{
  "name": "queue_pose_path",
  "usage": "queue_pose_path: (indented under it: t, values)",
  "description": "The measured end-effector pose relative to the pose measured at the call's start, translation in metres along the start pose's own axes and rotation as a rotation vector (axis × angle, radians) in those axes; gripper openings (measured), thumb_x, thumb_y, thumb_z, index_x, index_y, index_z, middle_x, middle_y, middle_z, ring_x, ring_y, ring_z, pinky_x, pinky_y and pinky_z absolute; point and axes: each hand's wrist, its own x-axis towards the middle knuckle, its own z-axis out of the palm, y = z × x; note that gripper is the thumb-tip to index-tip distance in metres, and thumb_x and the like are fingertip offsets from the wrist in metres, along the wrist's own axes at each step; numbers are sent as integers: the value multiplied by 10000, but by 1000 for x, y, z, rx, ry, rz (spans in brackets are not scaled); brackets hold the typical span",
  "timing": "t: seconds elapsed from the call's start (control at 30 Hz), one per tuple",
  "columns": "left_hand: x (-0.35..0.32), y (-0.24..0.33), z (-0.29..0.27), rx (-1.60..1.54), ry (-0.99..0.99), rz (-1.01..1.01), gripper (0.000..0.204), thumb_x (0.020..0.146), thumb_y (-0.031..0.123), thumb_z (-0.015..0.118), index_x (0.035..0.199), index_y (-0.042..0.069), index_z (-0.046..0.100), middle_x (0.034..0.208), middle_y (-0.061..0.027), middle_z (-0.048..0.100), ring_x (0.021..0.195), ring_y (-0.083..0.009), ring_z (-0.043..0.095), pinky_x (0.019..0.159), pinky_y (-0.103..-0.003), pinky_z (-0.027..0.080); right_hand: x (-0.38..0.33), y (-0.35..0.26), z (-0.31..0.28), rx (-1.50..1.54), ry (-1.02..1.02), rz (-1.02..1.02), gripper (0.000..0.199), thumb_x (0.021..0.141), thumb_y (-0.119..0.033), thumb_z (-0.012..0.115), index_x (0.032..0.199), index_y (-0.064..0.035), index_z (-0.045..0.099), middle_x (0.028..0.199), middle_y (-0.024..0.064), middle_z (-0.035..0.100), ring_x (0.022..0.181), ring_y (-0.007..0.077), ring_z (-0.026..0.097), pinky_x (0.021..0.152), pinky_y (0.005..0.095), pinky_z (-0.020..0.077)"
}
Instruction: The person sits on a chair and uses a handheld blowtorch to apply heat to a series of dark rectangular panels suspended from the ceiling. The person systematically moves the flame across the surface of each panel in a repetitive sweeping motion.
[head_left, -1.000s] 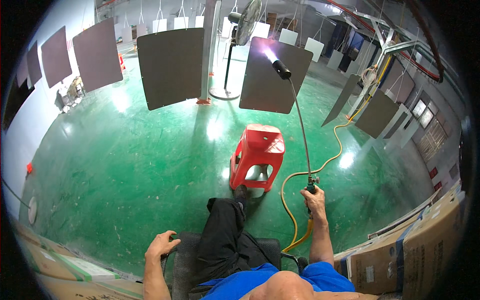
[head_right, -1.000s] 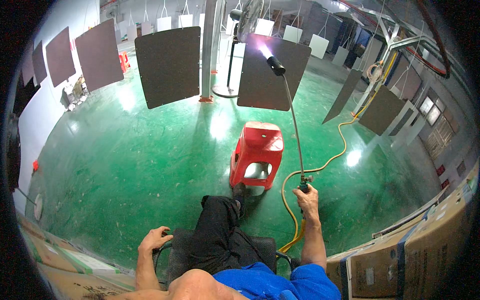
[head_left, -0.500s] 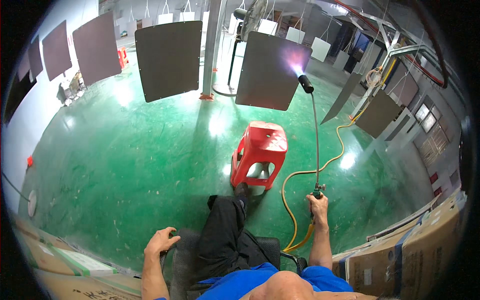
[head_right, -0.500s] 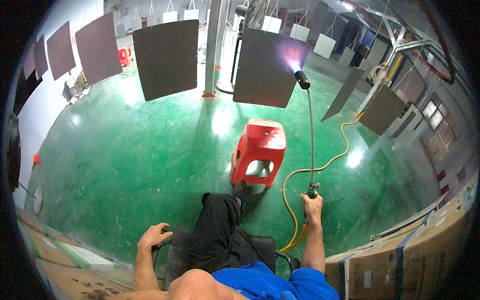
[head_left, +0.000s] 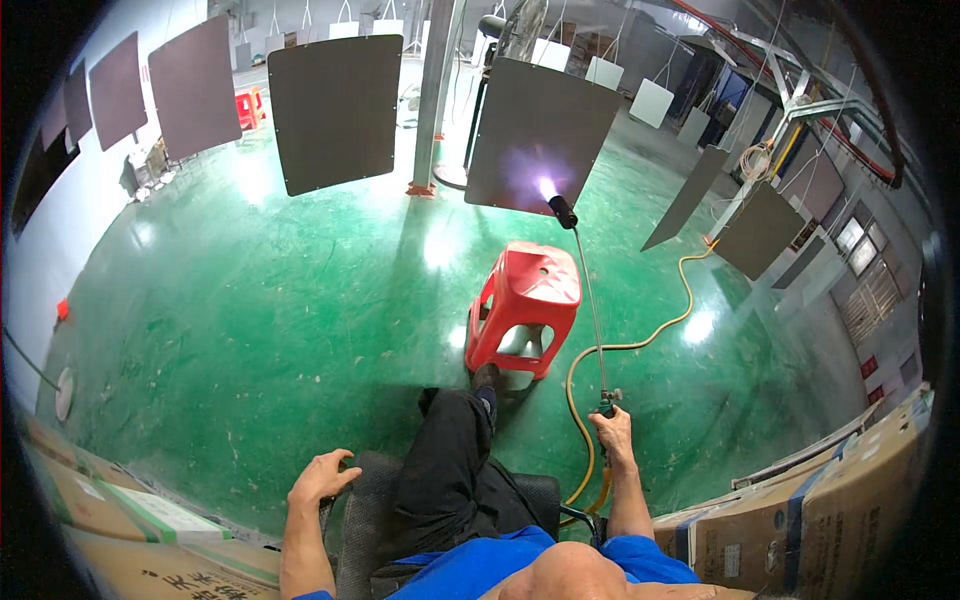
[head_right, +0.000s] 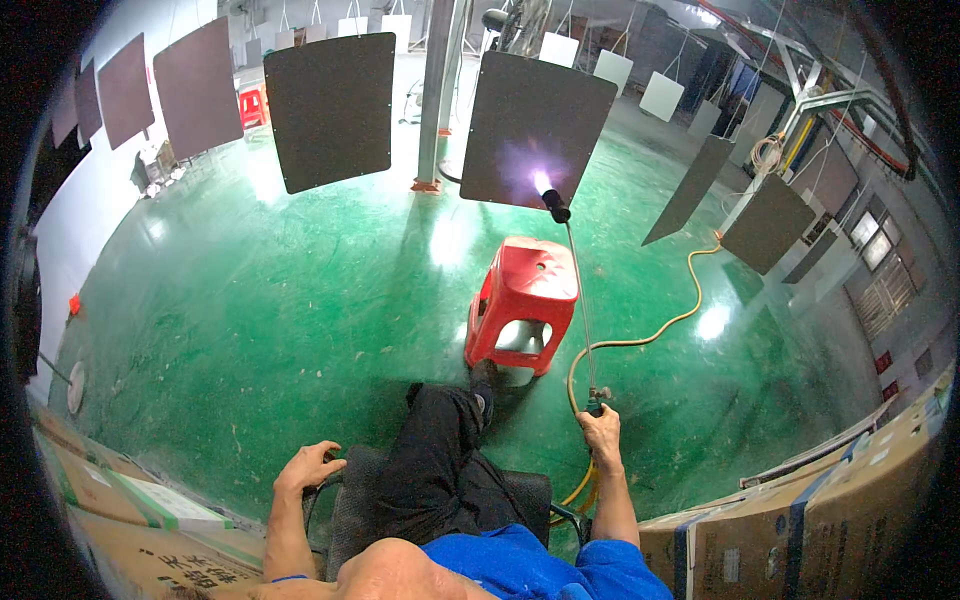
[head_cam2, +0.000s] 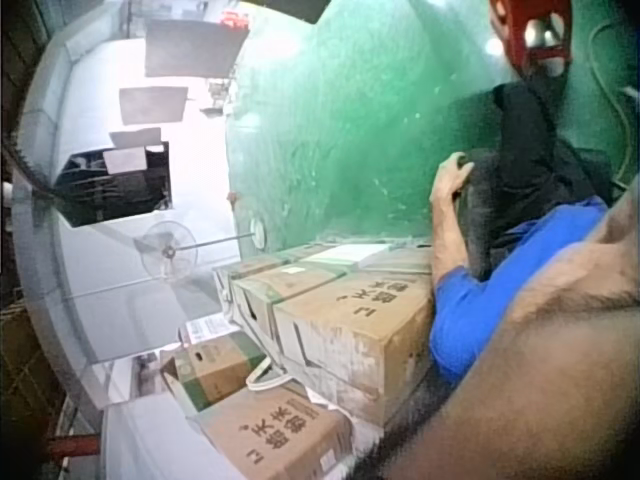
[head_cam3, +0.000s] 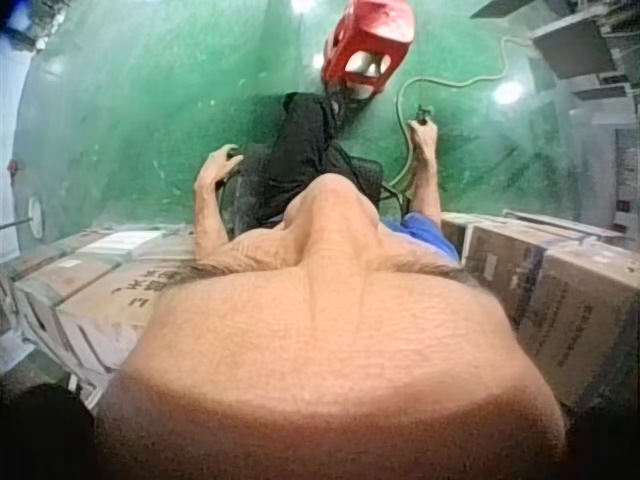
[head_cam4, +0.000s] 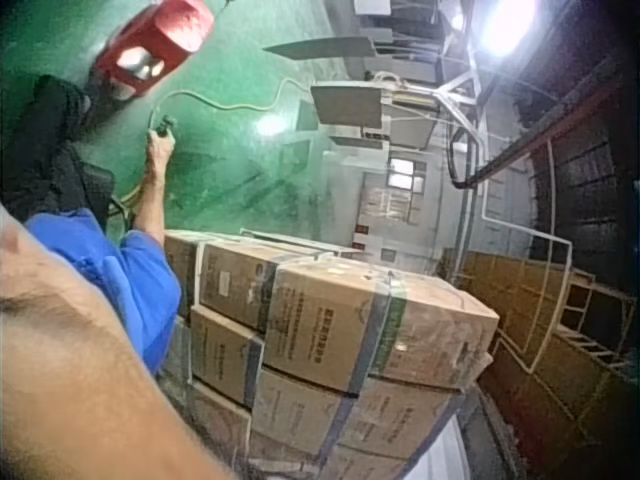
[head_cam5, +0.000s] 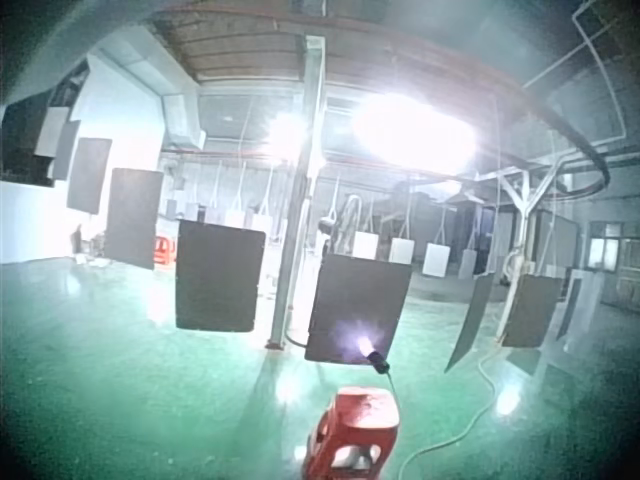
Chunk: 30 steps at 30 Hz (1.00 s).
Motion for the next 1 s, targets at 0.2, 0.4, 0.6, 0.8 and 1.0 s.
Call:
queue_pose_path:
  t: [0.2,0.4,0.6,0.8,1.0]
  values:
    - [2,-6,1,-5,8,21,549,850,360,681,1275,35,558,1106,-186,677,870,-281,687,812,-387,531,1,-17,11,-1,-3,-42,238,699,-187,726,797,-1,614,638,18,570,551,118,512,528,297,421]
    - [6,-13,5,-28,28,42,545,840,373,683,1252,32,577,1118,-200,670,1004,-325,659,878,-399,511,19,-24,13,-16,34,-135,187,726,-152,723,803,-29,604,628,-5,544,511,95,479,478,276,385]
    - [5,-9,4,-35,17,30,540,837,371,684,1246,33,583,1131,-200,666,1054,-335,641,909,-404,500,36,-25,7,89,66,-214,169,767,-96,734,819,-53,579,586,-33,498,431,67,436,384,244,333]
    - [9,-15,8,-18,22,54,523,853,370,683,1242,35,580,1117,-191,677,1034,-315,658,892,-400,512,26,-72,8,153,42,-195,159,782,-94,726,852,-52,589,585,-30,508,432,61,439,387,239,337]
    - [3,-6,4,-35,6,6,550,838,365,679,1265,34,571,1137,-186,669,1040,-317,650,901,-401,504,23,-99,20,185,-40,-231,158,798,-102,718,874,-43,592,587,-22,519,441,64,454,394,239,348]
